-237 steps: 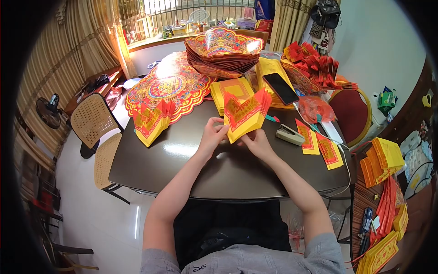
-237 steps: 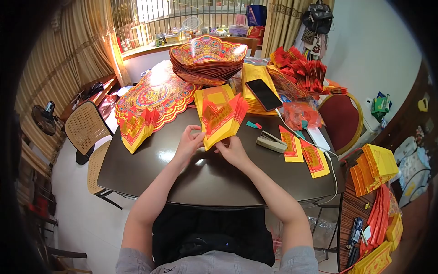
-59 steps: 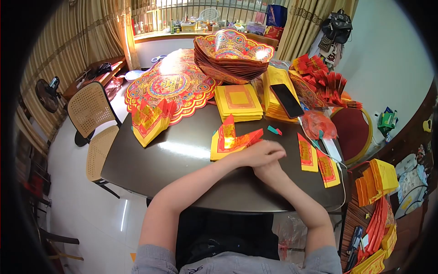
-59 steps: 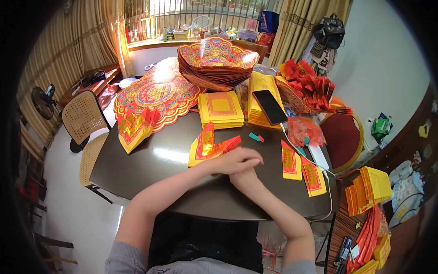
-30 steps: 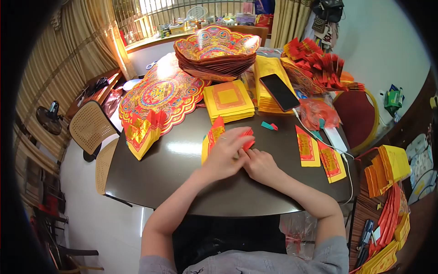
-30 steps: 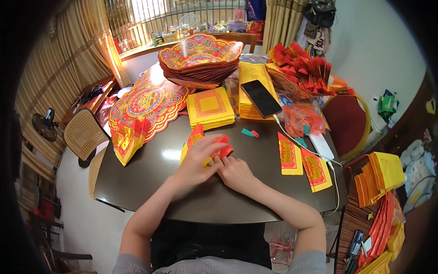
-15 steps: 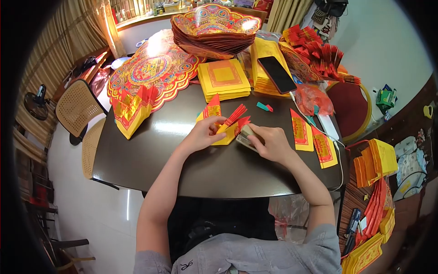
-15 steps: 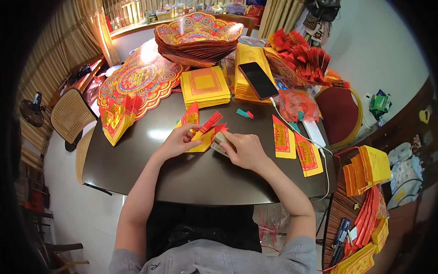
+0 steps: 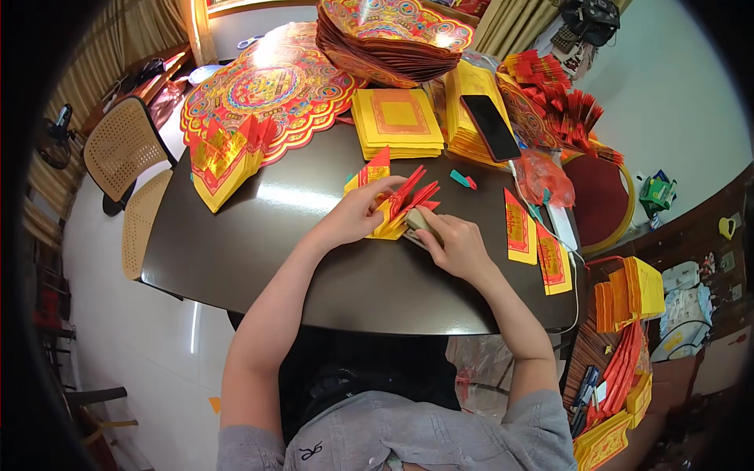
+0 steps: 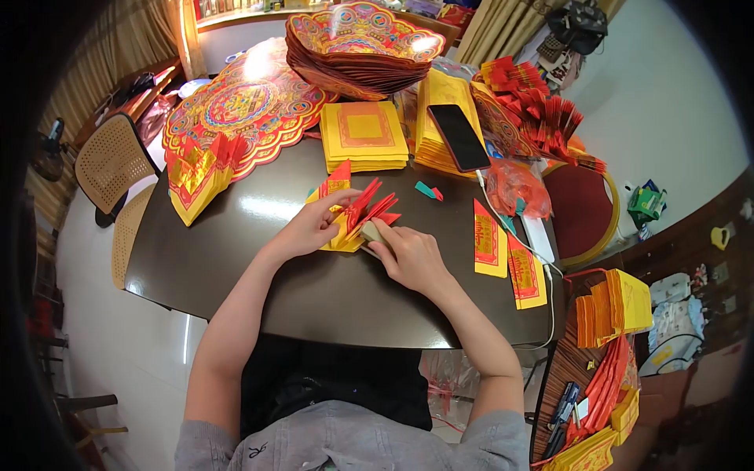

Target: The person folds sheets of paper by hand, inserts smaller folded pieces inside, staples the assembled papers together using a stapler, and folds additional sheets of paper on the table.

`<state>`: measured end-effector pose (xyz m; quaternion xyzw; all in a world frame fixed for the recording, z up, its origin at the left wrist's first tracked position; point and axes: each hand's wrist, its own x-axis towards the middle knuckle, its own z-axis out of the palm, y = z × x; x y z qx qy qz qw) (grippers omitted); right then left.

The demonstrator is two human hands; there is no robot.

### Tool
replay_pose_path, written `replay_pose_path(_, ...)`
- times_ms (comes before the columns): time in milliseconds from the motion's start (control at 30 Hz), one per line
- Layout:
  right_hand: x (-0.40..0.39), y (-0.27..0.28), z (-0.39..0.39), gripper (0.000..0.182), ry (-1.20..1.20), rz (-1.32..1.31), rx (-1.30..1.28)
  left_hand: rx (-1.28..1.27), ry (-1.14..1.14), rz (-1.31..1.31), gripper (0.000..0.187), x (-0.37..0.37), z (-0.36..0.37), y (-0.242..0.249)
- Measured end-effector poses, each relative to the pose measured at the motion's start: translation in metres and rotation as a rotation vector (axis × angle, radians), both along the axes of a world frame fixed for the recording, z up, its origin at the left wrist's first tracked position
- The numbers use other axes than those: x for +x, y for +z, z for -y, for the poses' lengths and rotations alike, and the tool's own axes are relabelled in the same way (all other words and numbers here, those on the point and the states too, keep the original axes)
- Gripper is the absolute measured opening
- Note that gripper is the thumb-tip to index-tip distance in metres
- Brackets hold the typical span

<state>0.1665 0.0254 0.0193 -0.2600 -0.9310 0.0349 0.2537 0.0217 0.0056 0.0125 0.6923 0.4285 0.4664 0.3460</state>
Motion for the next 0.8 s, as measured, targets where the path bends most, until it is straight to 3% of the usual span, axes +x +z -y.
replay_pose_path(200, 0.000, 0.006, 0.009, 0.021, -0.041, -0.013, -0.036, 0.005, -0.001, -0.106, 0.022, 0.007, 0.009, -0.005)
replay_pose_path(800, 0.000, 0.005, 0.010, 0.023, -0.015, -0.006, 0.145, -0.002, -0.039, -0.047, 0.019, 0.005, 0.003, -0.004)
